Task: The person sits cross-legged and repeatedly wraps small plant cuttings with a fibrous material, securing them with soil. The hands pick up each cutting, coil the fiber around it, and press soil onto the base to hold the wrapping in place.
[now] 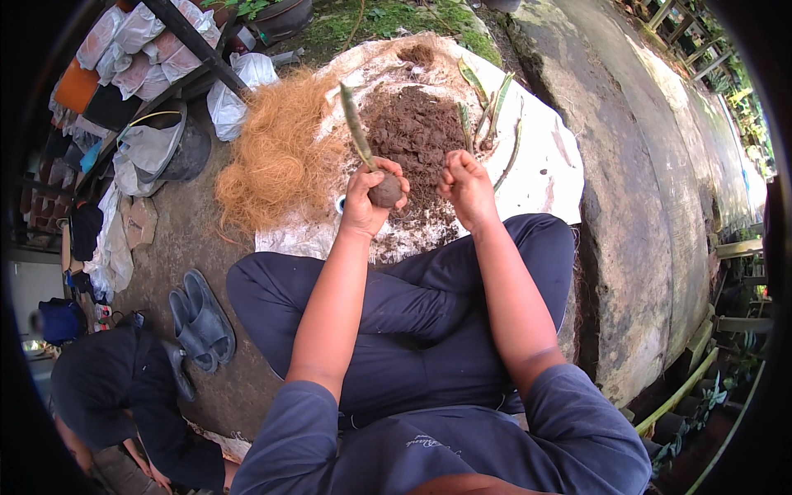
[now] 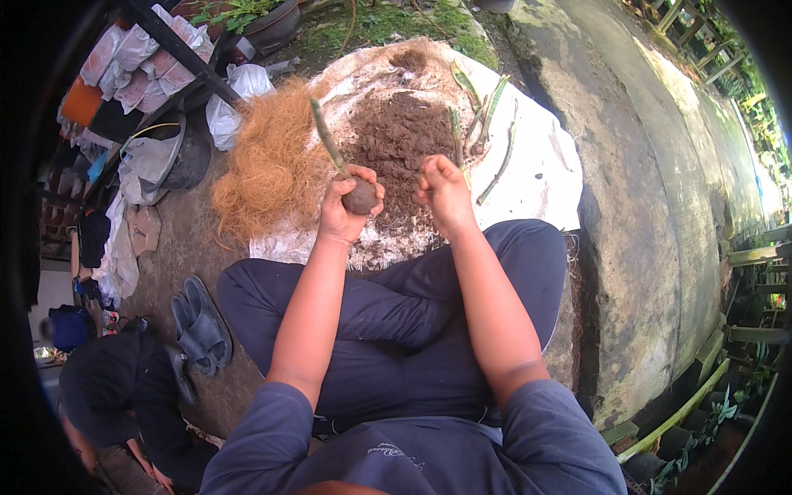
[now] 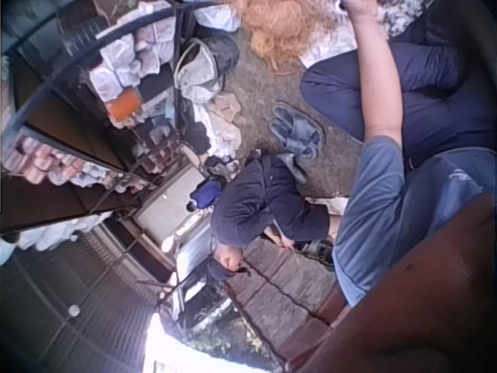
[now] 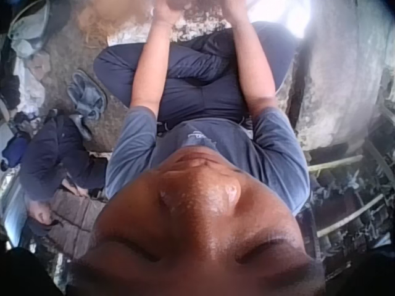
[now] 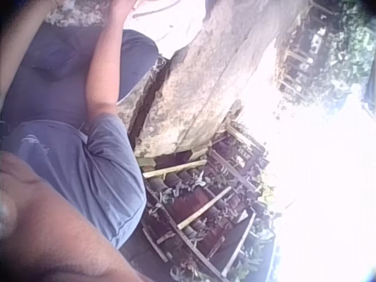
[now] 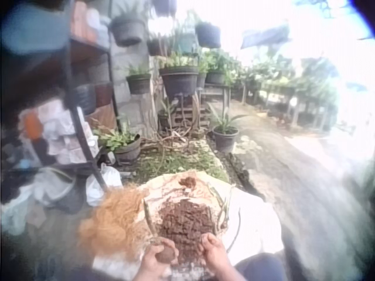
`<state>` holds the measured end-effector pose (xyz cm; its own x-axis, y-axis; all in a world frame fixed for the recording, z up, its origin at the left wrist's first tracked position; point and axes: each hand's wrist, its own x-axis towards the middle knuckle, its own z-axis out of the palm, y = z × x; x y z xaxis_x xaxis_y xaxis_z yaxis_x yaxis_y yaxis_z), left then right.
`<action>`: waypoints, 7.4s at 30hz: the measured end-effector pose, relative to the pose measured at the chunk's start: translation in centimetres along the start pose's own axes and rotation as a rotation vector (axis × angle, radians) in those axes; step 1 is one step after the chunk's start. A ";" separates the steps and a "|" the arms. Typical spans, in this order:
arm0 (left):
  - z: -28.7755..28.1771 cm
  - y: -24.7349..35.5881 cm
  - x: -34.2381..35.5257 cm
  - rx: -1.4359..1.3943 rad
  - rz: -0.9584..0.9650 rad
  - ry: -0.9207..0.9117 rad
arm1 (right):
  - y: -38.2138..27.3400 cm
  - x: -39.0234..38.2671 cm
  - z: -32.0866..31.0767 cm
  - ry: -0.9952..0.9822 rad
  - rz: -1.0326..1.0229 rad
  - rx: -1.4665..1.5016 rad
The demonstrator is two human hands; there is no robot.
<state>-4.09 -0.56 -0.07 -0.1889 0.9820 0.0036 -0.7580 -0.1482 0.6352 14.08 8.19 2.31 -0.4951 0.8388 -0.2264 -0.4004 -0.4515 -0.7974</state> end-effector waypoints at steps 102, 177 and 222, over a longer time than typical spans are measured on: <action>0.9 -1.0 0.0 0.616 0.190 -0.141 | 3.5 -1.4 2.3 -0.320 0.315 0.509; 2.2 -3.4 0.3 0.421 0.136 0.401 | 6.4 -2.2 4.0 -0.061 -0.006 0.074; -0.8 -0.8 3.2 0.229 -0.152 0.406 | 2.7 5.4 -5.5 0.217 0.040 -0.576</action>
<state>-4.62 2.62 -1.16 -0.3489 0.8589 -0.3748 -0.6480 0.0678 0.7586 14.60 13.21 -4.16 -0.3090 0.8948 -0.3223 0.1262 -0.2973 -0.9464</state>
